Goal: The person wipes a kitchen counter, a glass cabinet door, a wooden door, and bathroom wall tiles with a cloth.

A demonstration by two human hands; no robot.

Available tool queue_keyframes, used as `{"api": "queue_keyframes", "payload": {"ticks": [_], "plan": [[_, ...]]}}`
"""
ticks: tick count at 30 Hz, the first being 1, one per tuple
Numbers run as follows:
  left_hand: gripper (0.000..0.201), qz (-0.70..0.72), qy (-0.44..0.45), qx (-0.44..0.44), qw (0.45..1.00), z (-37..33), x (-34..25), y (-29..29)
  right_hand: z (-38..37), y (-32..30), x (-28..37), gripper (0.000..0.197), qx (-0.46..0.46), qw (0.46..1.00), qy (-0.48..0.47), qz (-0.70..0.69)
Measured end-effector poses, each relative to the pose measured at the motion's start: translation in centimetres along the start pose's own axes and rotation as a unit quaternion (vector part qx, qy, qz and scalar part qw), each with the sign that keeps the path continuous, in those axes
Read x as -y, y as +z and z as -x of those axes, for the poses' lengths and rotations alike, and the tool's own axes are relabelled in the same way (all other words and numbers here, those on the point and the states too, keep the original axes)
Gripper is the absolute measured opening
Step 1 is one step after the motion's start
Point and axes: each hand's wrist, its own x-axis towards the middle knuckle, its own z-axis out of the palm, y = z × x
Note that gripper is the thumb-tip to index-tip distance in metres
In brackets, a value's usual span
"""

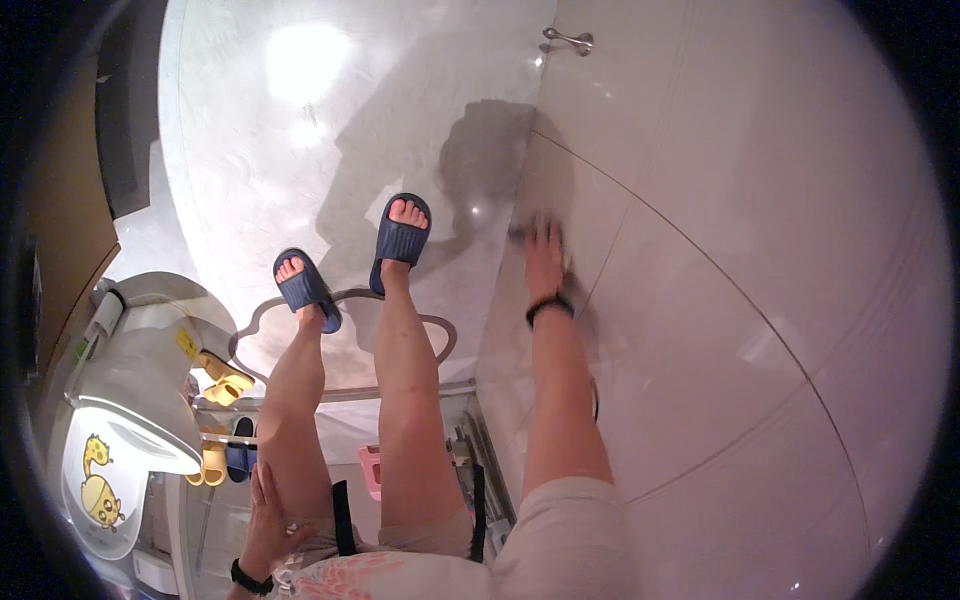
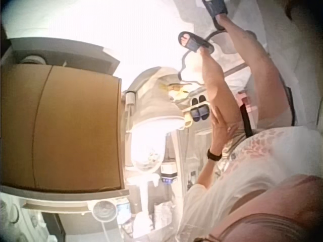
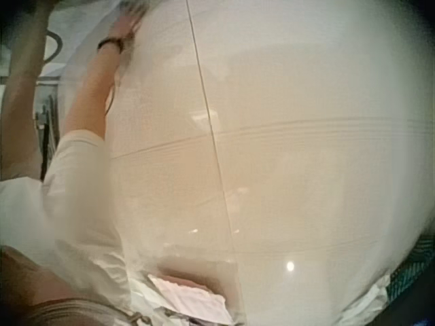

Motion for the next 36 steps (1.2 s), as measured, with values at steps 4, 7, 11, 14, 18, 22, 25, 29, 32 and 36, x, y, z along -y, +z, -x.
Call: {"api": "queue_keyframes", "payload": {"ticks": [4, 7, 11, 14, 18, 22, 25, 29, 32, 36], "plan": [[0.107, 0.043, 0.027, -0.009, 0.999, 3.0, 1.4, -1.0, 18.5, 0.6, 4.7, 0.042, 0.115, 0.979, -0.166, -0.037], [0.092, 0.032, 0.087, -0.035, 0.995, 5.1, -0.2, -2.8, 24.5, -0.8, 0.9, 0.039, 0.135, 0.97, -0.196, -0.05], [0.074, 0.026, 0.194, -0.106, 0.975, 8.4, -2.8, -4.9, 24.1, -6.0, -10.9, 0.042, 0.033, 0.999, -0.022, -0.035], [0.066, 0.041, 0.231, -0.122, 0.964, 12.4, -3.0, -6.6, 19.5, -18.3, -26.7, 0.044, -0.042, 0.994, 0.096, 0.021], [0.057, 0.07, 0.291, -0.158, 0.941, 14.5, -3.5, -7.5, 23.3, -31.6, -44.2, 0.038, -0.069, 0.952, 0.286, 0.081], [0.054, 0.121, 0.308, -0.156, 0.931, 16.9, -3.1, -8.8, 31.0, -30.2, -43.6, 0.037, -0.1, 0.945, 0.303, 0.075], [0.05, 0.152, 0.303, -0.19, 0.922, 19.0, -2.8, -10.7, 38.1, -25.6, -32.3, 0.048, -0.022, 0.974, 0.168, 0.148], [0.048, 0.205, 0.292, -0.241, 0.902, 20.5, -0.6, -12.6, 51.8, -17.6, -21.8, 0.032, -0.009, 0.997, 0.078, -0.01], [0.049, 0.281, 0.271, -0.27, 0.88, 21.0, 1.5, -13.5, 55.7, -19.7, -22.5, 0.029, 0.016, 0.995, 0.065, -0.079], [0.047, 0.325, 0.236, -0.307, 0.863, 22.2, 0.5, -15.5, 52.1, -25.4, -30.3, 0.031, -0.115, 0.944, 0.309, -0.033]]}}
